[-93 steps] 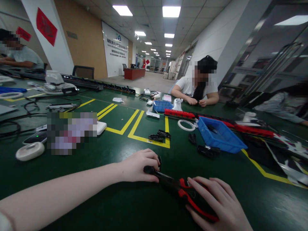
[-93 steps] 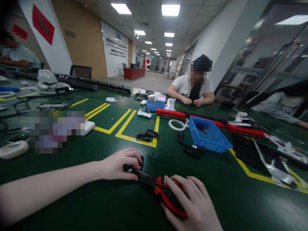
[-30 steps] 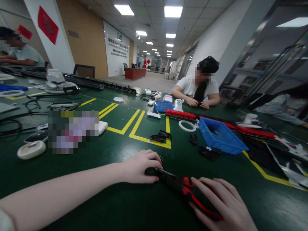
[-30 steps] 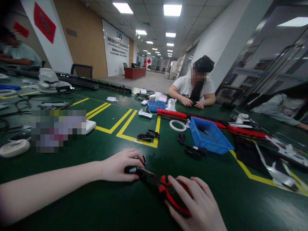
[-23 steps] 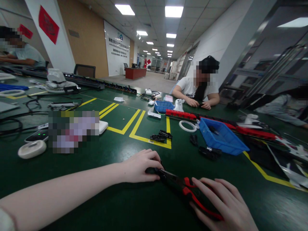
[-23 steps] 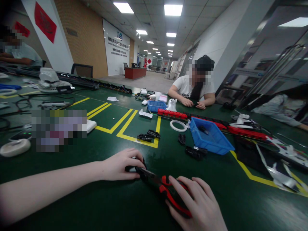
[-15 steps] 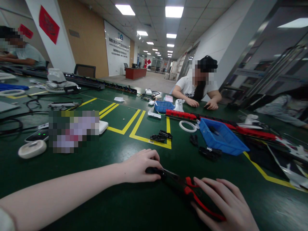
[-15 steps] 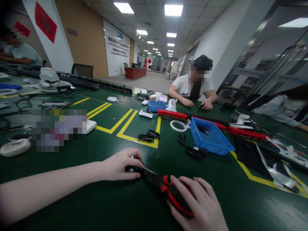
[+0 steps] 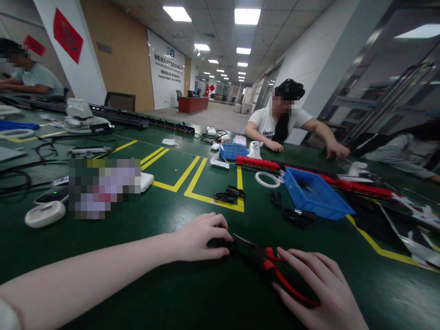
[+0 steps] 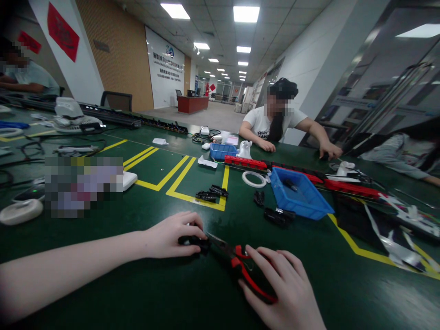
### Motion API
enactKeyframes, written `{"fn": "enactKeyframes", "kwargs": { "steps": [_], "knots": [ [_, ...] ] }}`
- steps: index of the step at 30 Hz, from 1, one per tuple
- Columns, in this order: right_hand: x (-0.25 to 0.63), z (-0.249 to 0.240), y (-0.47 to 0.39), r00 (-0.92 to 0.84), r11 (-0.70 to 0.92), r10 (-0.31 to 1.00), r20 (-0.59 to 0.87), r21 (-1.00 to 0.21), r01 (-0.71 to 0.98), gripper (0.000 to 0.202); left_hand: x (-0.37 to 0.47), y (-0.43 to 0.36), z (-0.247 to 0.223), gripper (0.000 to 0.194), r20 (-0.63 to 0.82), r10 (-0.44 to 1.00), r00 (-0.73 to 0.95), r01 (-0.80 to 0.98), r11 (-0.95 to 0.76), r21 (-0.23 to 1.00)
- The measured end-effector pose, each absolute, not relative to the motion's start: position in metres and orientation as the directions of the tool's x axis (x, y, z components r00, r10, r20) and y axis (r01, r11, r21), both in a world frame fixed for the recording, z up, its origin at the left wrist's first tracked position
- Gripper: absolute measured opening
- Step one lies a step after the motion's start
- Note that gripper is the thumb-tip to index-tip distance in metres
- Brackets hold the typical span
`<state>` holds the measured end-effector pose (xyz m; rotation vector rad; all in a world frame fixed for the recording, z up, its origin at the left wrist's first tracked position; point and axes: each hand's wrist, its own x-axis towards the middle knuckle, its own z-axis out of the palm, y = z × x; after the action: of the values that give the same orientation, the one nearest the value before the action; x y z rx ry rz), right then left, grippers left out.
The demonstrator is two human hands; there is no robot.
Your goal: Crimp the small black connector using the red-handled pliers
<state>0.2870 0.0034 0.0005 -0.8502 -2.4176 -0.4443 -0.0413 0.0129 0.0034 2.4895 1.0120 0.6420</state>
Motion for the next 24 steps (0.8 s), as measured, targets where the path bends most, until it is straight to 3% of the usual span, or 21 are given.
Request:
{"fn": "enactKeyframes", "kwargs": {
  "steps": [9, 16, 20, 24],
  "knots": [
    [0.291, -0.004, 0.01, -0.55, 0.645, 0.603, 0.577, 0.052, 0.762, 0.052, -0.041, 0.012, 0.005, 0.026, 0.25, 0.727, 0.64, 0.547, -0.659, 0.516],
    [0.295, -0.013, 0.018, -0.467, 0.551, 0.756, 0.459, -0.062, 0.832, 0.053, -0.041, 0.011, 0.006, 0.026, 0.234, 0.723, 0.651, 0.542, -0.657, 0.524],
    [0.293, -0.009, 0.017, -0.487, 0.546, 0.767, 0.418, -0.025, 0.838, 0.051, -0.04, 0.009, 0.008, 0.026, 0.225, 0.715, 0.662, 0.533, -0.659, 0.53],
    [0.276, 0.004, 0.008, -0.572, 0.616, 0.67, 0.473, 0.077, 0.784, 0.041, -0.039, 0.008, 0.007, 0.025, 0.243, 0.699, 0.672, 0.522, -0.681, 0.513]
  ]
}}
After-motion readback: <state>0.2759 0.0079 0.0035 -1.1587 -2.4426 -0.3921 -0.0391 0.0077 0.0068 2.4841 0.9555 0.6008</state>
